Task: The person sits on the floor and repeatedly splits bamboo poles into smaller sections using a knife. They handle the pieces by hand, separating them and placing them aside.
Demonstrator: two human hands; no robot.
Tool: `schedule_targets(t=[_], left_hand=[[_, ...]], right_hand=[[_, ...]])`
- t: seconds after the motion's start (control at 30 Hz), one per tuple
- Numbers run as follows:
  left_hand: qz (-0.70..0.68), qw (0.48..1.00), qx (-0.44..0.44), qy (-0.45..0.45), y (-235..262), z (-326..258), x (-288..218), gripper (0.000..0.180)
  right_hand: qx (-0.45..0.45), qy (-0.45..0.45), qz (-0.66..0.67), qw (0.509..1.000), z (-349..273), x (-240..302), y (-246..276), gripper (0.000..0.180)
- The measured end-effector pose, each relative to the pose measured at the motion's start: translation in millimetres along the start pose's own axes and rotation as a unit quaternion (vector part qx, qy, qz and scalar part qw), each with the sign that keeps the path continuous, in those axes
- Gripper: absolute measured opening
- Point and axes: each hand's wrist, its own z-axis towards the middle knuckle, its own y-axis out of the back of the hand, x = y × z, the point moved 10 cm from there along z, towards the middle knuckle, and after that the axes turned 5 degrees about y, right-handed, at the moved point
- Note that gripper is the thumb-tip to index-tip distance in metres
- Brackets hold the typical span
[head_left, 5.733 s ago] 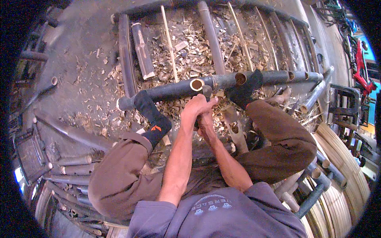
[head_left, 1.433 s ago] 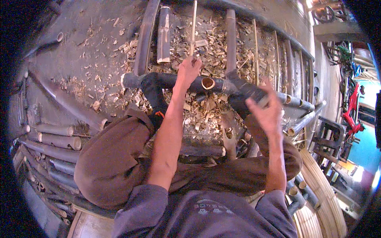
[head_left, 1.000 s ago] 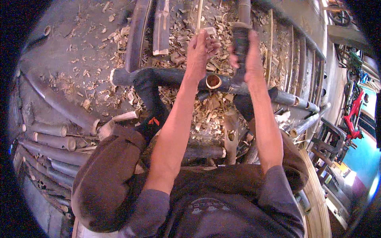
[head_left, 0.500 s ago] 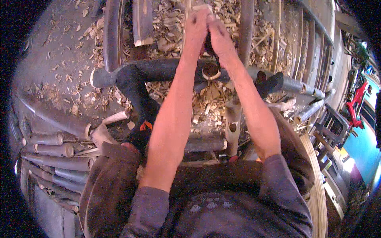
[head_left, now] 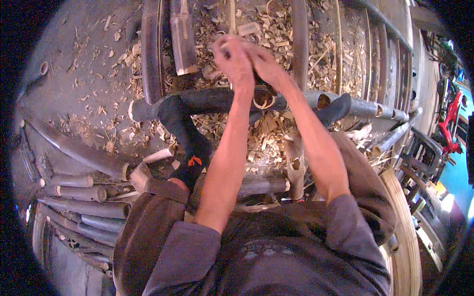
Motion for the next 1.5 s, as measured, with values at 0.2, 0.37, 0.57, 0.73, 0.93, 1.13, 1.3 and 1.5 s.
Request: schedule_targets(t=[0.2, 0.37, 0.57, 0.73, 0.93, 1.13, 1.3, 1.5], left_hand=[[0.159, 0.957, 0.235, -0.061, -59.2, 9.1, 20.5, 0.024], [0.297, 0.755, 0.575, 0.103, -142.1, -99.0, 95.6, 0.039], [0.384, 0.674, 0.611, 0.158, -153.1, -93.7, 108.1, 0.048], [0.406, 0.871, 0.277, 0.020, -73.0, 25.0, 49.3, 0.053], [0.112, 0.990, -0.040, -0.075, 38.6, -18.7, -33.4, 0.029], [0.295, 0.943, 0.148, -0.043, 16.0, 6.8, 10.2, 0.024], [0.296, 0.814, 0.495, -0.061, -134.9, -21.4, 43.0, 0.036], [0.267, 0.927, 0.262, 0.017, -62.5, 3.9, 4.5, 0.034]], right_hand=[[-0.204, -0.074, 0.072, 0.973, -22.8, -28.2, 24.1, 0.059], [-0.468, -0.017, 0.102, 0.878, -106.9, -49.8, 83.9, 0.068], [-0.508, -0.039, 0.275, 0.815, -76.3, -106.3, 85.6, 0.058], [-0.254, -0.092, 0.169, 0.948, 2.4, -81.5, 19.0, 0.059], [0.153, 0.023, 0.129, 0.979, -8.0, -12.5, -62.9, 0.041], [0.022, -0.033, 0.039, 0.998, -15.8, -16.7, -30.6, 0.051], [-0.482, -0.011, 0.284, 0.829, -47.0, -32.0, 50.3, 0.054], [-0.294, 0.033, 0.153, 0.943, -25.0, -3.1, 22.5, 0.050]])
